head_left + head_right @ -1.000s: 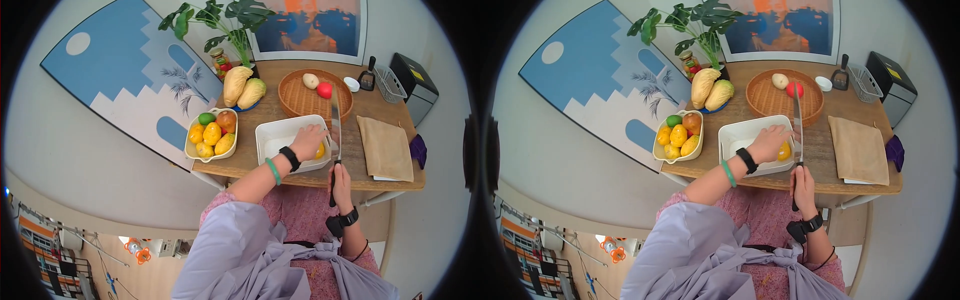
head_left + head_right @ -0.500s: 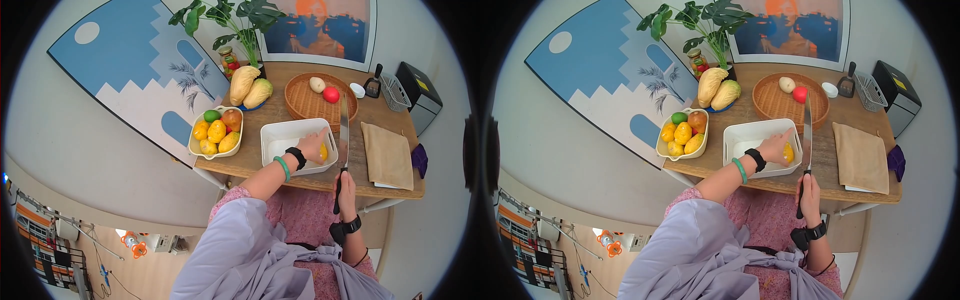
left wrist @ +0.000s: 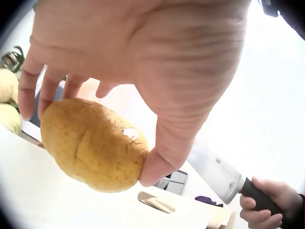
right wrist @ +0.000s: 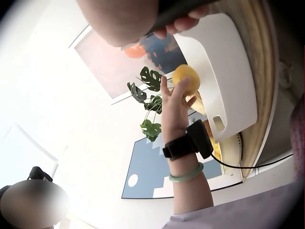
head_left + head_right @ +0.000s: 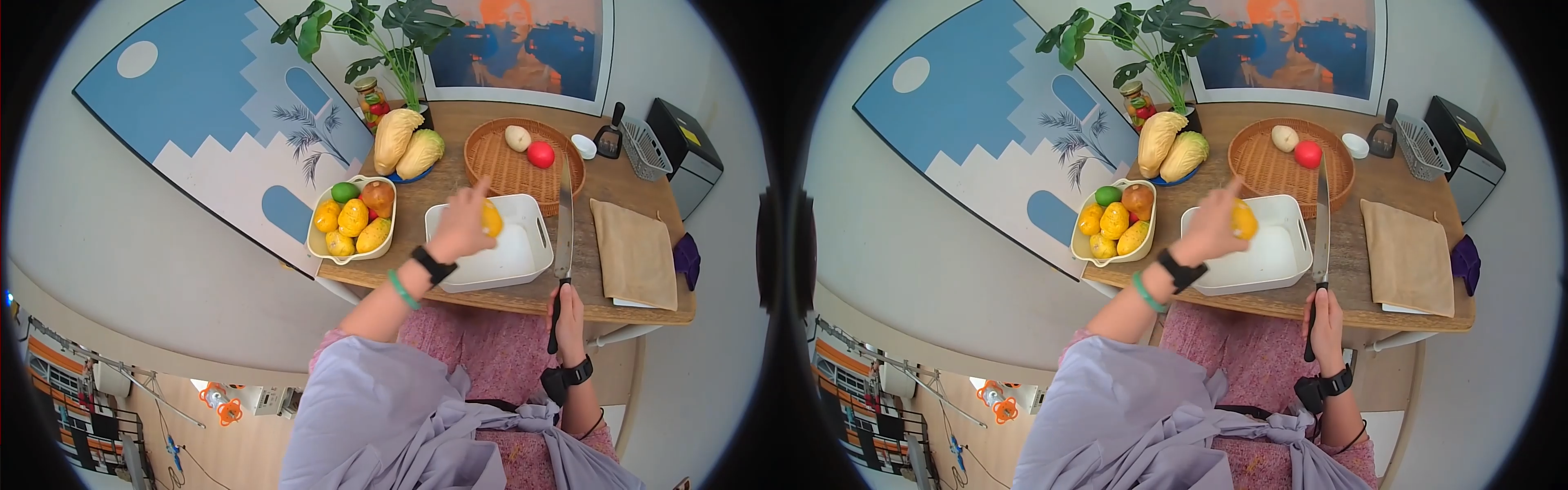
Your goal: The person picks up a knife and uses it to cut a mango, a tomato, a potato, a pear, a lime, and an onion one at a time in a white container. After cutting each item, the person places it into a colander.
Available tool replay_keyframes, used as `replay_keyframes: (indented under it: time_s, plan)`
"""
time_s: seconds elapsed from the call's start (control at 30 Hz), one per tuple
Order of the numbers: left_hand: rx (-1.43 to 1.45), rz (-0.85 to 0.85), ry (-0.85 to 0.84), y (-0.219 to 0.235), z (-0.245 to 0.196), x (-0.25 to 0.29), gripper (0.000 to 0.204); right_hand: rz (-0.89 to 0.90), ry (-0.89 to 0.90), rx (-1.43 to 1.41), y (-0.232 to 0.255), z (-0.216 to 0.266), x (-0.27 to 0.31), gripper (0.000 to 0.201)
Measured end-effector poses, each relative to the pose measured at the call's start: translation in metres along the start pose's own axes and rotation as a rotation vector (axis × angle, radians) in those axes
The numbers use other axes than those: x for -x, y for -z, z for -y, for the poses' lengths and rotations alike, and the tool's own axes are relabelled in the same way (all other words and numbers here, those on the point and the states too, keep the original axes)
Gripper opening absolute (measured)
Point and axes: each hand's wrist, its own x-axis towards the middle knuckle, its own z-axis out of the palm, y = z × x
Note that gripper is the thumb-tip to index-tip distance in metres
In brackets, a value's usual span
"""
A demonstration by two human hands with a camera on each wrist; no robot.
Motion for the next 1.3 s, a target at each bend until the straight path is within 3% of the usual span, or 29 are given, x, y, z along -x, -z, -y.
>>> replay_keyframes:
  time_s: [0.03, 0.13, 0.27, 0.3, 0.37, 0.5, 0.73, 0.8, 0.87, 0.93, 0.97, 1.07, 1.17, 1.3]
  plan:
    - [-0.046, -0.023, 0.09, 0.031, -0.005, 0.009, 0.106, -0.002, -0.006, -0.007, -0.001, -0.001, -0.001, 0.038]
    - [-0.155, -0.269, 0.151, 0.062, 0.053, 0.037, 0.102, 0.018, 0.006, -0.001, -0.005, -0.003, -0.002, 0.037]
    - [-0.308, -0.43, 0.43, 0.091, 0.121, 0.09, 0.106, 0.048, -0.022, -0.014, -0.015, 0.001, -0.005, 0.037]
    - [-0.312, -0.428, 0.429, 0.093, 0.133, 0.101, 0.106, 0.06, -0.021, -0.018, -0.017, 0.002, -0.005, 0.036]
    - [-0.325, -0.45, 0.608, 0.096, 0.149, 0.118, 0.109, 0.074, -0.021, -0.024, -0.02, 0.001, -0.007, 0.036]
    - [-0.242, -0.429, 0.669, 0.091, 0.174, 0.135, 0.112, 0.079, -0.014, -0.013, -0.018, 0.003, -0.01, 0.036]
    - [-0.291, -0.345, 0.603, 0.101, 0.157, 0.144, 0.111, -0.003, -0.018, -0.007, 0.003, -0.009, -0.015, 0.035]
    - [-0.383, -0.414, 0.5, 0.107, 0.141, 0.136, 0.101, -0.022, -0.016, -0.017, 0.007, -0.012, -0.02, 0.035]
    - [-0.364, -0.38, 0.411, 0.115, 0.122, 0.119, 0.095, -0.036, -0.027, -0.014, 0.01, -0.016, -0.025, 0.035]
    - [-0.327, -0.372, 0.249, 0.123, 0.085, 0.095, 0.074, -0.062, -0.016, -0.024, 0.014, -0.026, -0.032, 0.035]
    - [-0.326, -0.362, 0.226, 0.124, 0.067, 0.081, 0.074, -0.054, -0.003, -0.027, 0.015, -0.029, -0.035, 0.034]
    - [-0.222, -0.195, 0.032, 0.12, 0.01, 0.033, 0.058, -0.089, -0.014, -0.053, 0.02, -0.036, -0.042, 0.034]
    - [-0.207, -0.096, -0.138, 0.095, -0.009, -0.023, 0.059, -0.113, -0.018, -0.049, 0.029, -0.041, -0.049, 0.034]
    - [-0.222, -0.004, -0.212, 0.045, -0.026, -0.099, 0.06, -0.141, -0.014, -0.064, 0.045, -0.05, -0.059, 0.034]
